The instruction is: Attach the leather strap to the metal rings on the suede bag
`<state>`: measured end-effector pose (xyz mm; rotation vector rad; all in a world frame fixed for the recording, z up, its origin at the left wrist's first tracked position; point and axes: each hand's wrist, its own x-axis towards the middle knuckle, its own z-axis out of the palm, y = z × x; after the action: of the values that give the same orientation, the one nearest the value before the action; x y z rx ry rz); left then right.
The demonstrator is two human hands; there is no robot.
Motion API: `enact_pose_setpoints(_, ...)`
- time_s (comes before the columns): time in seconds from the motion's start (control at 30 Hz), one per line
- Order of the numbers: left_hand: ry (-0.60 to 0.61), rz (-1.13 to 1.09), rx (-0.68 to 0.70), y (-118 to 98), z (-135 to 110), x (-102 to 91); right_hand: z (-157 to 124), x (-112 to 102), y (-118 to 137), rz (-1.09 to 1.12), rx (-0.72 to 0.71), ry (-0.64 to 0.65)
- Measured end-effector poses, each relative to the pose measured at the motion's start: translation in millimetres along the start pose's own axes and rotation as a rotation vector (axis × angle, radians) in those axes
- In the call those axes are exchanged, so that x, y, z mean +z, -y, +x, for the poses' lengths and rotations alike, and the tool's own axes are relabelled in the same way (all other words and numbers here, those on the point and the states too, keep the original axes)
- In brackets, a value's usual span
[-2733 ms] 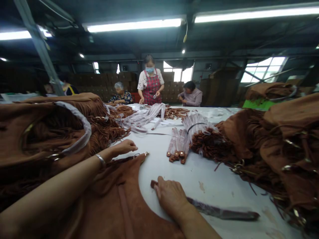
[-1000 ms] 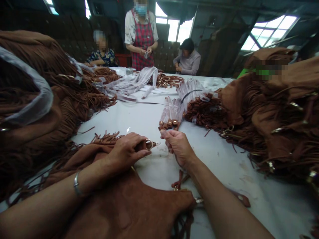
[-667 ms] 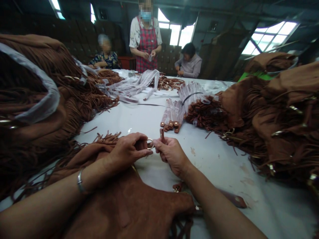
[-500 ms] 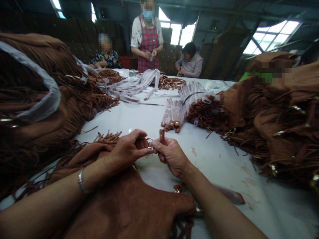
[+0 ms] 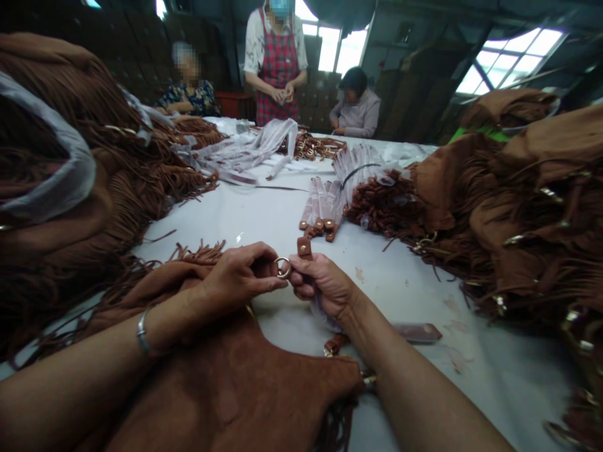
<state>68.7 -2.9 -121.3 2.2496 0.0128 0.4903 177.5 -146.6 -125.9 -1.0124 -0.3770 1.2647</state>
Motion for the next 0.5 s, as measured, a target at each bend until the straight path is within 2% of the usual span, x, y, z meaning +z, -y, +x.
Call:
enact_pose_setpoints(0.1,-0.007,0.007,-0.022,0.6,1.0,0.8,1.1,0.7,-1.9,0.000,-0.022,-0.011)
enact_pose_setpoints(0.33,0.087,0.200,0.090,-0.8,-2.3,2.0,1.4,-2.1,3.7,0.008,0.133,-0.006)
enact_pose_setpoints(0.5,0.005,0.096,0.043,0.9,-1.6,1.7,-2.3,-3.5,4.3,-0.050,0.062,0.028)
